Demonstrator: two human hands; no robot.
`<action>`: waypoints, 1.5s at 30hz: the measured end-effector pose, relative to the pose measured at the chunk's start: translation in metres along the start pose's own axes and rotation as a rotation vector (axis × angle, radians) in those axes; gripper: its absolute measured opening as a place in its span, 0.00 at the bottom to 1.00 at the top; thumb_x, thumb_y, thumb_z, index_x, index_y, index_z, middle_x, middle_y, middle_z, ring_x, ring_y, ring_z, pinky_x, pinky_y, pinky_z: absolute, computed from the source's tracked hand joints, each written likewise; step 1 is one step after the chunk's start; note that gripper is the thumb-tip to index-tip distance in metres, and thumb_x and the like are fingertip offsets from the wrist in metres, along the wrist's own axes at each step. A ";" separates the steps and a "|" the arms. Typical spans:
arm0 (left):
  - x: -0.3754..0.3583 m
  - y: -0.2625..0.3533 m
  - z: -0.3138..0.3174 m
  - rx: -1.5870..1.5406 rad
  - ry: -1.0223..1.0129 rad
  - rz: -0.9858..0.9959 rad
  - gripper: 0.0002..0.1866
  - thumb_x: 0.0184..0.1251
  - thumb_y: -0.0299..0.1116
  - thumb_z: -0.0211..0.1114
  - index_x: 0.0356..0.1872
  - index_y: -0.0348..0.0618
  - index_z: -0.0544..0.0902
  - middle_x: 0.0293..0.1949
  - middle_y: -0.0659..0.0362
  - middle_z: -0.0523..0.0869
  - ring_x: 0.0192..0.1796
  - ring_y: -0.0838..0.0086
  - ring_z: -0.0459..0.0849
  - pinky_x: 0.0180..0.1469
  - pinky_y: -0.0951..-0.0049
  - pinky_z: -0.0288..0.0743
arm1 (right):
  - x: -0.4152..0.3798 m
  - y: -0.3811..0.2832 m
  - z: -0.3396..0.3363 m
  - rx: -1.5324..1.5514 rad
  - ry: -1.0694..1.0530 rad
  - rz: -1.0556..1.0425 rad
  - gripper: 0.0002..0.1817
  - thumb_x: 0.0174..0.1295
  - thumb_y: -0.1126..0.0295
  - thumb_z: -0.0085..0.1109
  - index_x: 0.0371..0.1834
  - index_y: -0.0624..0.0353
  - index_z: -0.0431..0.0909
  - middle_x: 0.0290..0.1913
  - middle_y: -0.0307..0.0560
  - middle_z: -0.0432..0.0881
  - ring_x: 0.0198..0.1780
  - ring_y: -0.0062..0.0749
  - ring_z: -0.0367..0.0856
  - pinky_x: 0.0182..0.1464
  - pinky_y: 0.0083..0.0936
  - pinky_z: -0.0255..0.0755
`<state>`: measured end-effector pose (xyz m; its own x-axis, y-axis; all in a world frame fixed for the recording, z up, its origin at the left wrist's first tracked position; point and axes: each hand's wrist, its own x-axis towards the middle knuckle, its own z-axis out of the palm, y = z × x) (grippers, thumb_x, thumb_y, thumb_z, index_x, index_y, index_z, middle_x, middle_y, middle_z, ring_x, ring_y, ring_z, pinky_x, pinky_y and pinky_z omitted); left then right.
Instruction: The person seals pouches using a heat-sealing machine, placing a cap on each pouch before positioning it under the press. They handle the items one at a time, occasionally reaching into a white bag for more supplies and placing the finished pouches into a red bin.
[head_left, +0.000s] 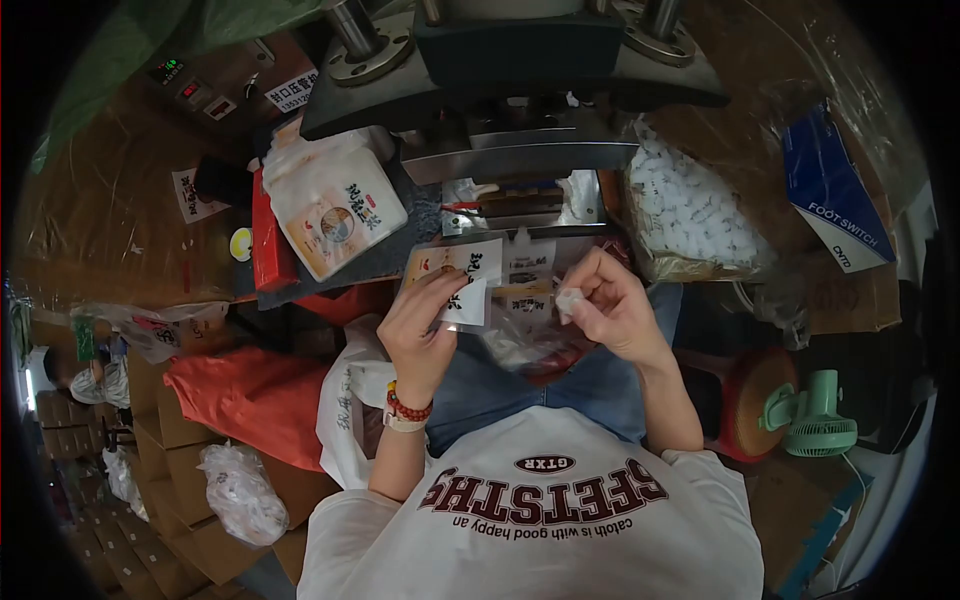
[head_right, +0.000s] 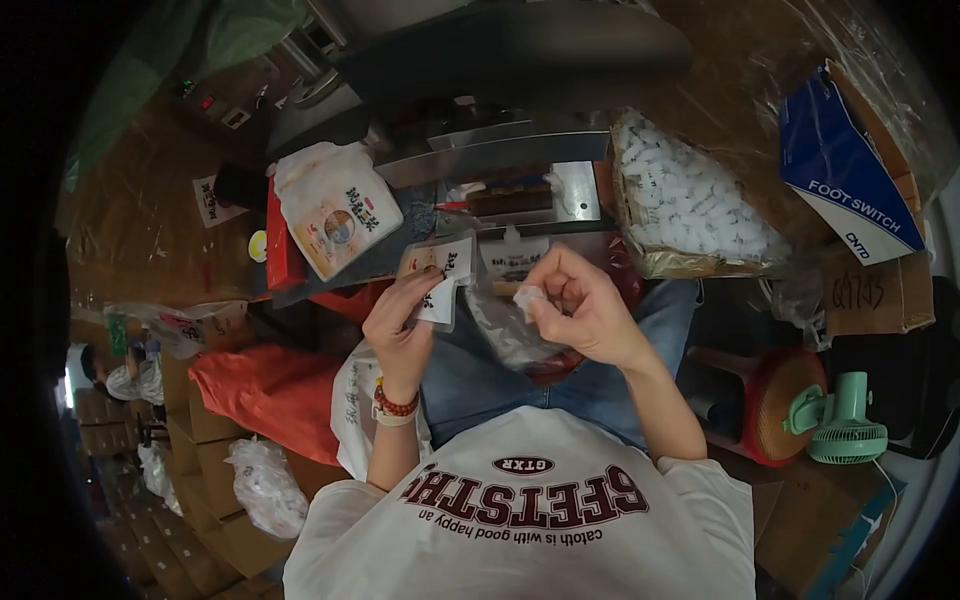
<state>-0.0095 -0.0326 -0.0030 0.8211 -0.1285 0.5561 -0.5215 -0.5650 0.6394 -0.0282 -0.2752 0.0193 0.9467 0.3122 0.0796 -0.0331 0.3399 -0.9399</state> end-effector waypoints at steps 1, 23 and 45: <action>0.003 0.005 -0.001 0.056 0.003 0.070 0.20 0.42 0.17 0.58 0.40 0.41 0.85 0.42 0.56 0.87 0.47 0.62 0.85 0.51 0.68 0.77 | -0.002 -0.012 0.008 -0.251 0.068 -0.037 0.07 0.61 0.75 0.59 0.40 0.62 0.73 0.35 0.48 0.80 0.33 0.24 0.77 0.35 0.21 0.73; 0.051 -0.019 0.077 -1.103 -0.310 -0.942 0.12 0.64 0.32 0.66 0.42 0.31 0.83 0.39 0.54 0.87 0.37 0.76 0.86 0.37 0.79 0.79 | 0.031 -0.028 -0.081 -1.463 0.685 -0.123 0.15 0.58 0.73 0.61 0.49 0.63 0.78 0.41 0.50 0.79 0.40 0.36 0.77 0.40 0.29 0.71; 0.000 -0.033 -0.026 0.081 -0.034 0.016 0.20 0.46 0.16 0.58 0.43 0.40 0.84 0.43 0.55 0.87 0.47 0.62 0.85 0.48 0.70 0.78 | 0.030 -0.022 0.029 -1.143 0.158 -0.688 0.16 0.49 0.73 0.68 0.42 0.63 0.78 0.33 0.46 0.78 0.32 0.39 0.76 0.37 0.32 0.72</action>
<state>0.0015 0.0070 -0.0103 0.8208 -0.1648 0.5469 -0.5153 -0.6265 0.5847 -0.0083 -0.2470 0.0519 0.6918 0.2476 0.6783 0.6719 -0.5649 -0.4790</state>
